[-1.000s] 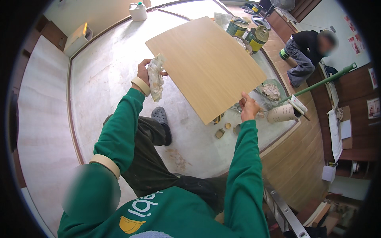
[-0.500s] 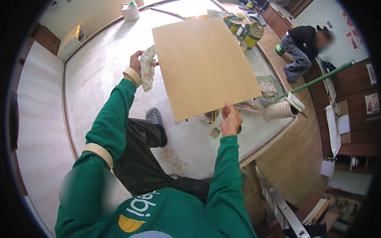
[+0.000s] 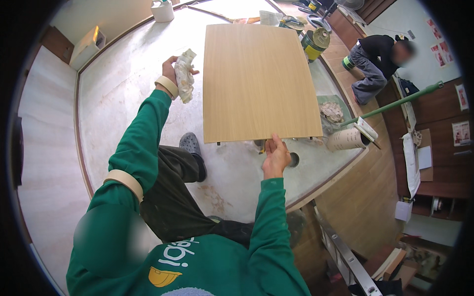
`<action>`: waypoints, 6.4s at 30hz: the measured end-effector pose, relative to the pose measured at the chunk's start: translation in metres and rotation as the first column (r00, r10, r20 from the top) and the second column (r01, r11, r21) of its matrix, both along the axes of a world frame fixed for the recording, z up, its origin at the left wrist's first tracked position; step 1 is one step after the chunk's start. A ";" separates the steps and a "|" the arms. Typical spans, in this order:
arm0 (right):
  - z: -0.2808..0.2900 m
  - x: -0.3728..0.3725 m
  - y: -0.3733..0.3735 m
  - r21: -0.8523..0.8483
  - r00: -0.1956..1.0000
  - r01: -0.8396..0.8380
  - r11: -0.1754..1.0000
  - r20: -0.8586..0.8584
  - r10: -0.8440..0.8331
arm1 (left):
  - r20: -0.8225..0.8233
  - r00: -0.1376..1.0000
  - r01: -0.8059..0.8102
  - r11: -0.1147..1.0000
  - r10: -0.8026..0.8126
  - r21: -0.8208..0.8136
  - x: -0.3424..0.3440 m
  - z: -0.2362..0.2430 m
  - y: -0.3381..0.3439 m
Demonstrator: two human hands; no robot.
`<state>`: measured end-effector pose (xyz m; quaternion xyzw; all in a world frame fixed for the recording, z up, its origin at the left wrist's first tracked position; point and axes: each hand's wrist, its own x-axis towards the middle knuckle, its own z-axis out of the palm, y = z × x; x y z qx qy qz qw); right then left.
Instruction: The person sits on the floor and applies a finish to a wooden board using a small brush. They repeatedly dip the brush into a container and wipe the board with a cloth between applications.
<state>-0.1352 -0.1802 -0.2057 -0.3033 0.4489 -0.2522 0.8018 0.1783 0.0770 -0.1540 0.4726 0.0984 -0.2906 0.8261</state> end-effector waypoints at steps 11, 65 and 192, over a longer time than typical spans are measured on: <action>-0.004 -0.057 0.008 -0.151 0.985 0.029 0.988 -0.165 -0.054 | 0.437 0.874 -0.222 0.975 0.213 -0.031 -0.078 0.147 0.019; 0.094 0.070 0.096 -0.717 0.566 -0.691 0.091 -0.459 0.685 | 0.960 -0.040 0.188 0.942 -0.276 0.279 -0.324 0.180 -0.071; 0.085 0.088 0.092 -0.610 0.434 -0.792 0.021 -0.538 0.723 | 0.931 0.118 0.453 0.853 -0.346 0.259 -0.275 0.165 -0.023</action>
